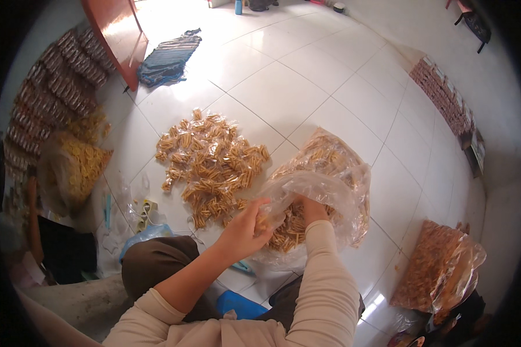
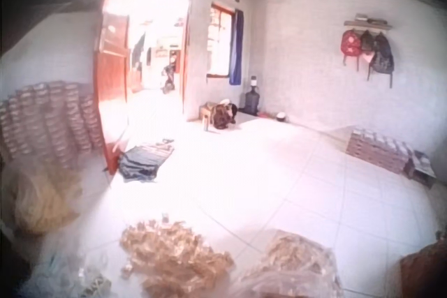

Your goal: The person sorts and packs small snacks into clear plastic bags by hand, using a heat sealer to seal the bags before placing them in a larger container.

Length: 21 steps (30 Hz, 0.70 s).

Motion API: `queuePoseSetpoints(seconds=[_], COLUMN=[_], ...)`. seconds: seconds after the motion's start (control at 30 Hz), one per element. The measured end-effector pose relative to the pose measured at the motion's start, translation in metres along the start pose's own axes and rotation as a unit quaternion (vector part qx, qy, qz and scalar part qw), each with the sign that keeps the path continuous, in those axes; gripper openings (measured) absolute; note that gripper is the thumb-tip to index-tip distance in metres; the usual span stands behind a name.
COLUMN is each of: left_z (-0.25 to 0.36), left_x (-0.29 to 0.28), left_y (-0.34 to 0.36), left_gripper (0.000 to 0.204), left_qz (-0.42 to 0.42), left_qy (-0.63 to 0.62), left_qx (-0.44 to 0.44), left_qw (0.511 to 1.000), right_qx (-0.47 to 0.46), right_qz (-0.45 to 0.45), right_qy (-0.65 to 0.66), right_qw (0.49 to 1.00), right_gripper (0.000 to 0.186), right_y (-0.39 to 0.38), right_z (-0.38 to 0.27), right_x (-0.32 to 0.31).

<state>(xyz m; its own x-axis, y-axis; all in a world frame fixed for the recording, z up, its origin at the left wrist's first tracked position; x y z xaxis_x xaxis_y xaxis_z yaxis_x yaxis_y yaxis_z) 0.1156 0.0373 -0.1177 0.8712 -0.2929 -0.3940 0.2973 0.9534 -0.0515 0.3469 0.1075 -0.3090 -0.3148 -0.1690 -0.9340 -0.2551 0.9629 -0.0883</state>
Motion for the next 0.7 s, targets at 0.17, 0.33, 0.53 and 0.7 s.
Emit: queuePoseSetpoints(seconds=[0.17,0.33,0.53,0.7], left_z=[-0.006,-0.004,0.001,0.000], left_x=[0.004,0.002,-0.003,-0.004], left_y=[-0.001,-0.003,-0.005,-0.007], left_gripper=[0.053,0.053,0.053,0.053], left_qz=[0.020,0.016,0.016,0.025], left_qy=[0.022,0.020,0.017,-0.006], left_qx=[0.031,0.028,0.021,0.040], left_qw=[0.999,0.999,1.000,0.999], right_qx=[-0.002,-0.011,-0.018,-0.024], right_qz=[0.003,0.003,0.001,-0.005], right_qy=[0.003,0.010,0.010,0.013], right_qw=[1.000,1.000,1.000,1.000], right_gripper=[0.030,0.030,0.030,0.030], right_y=[-0.002,0.003,0.001,-0.006], right_z=[0.000,-0.004,-0.011,-0.020], right_x=[0.002,0.005,0.001,0.001])
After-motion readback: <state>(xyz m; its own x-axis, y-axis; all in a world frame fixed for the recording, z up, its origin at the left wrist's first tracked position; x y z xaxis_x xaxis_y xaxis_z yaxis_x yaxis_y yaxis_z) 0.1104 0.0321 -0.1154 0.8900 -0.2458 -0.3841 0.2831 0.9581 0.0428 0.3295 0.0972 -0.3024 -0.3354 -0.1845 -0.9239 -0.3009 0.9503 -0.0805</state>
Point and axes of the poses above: each hand's wrist, its own y-axis towards the middle knuckle, its own x-axis out of the palm, z = x × y, the point moved 2 cm from there along y, towards the middle knuckle, and after that the axes turned 1 degree about -x, right-handed, at the moved point
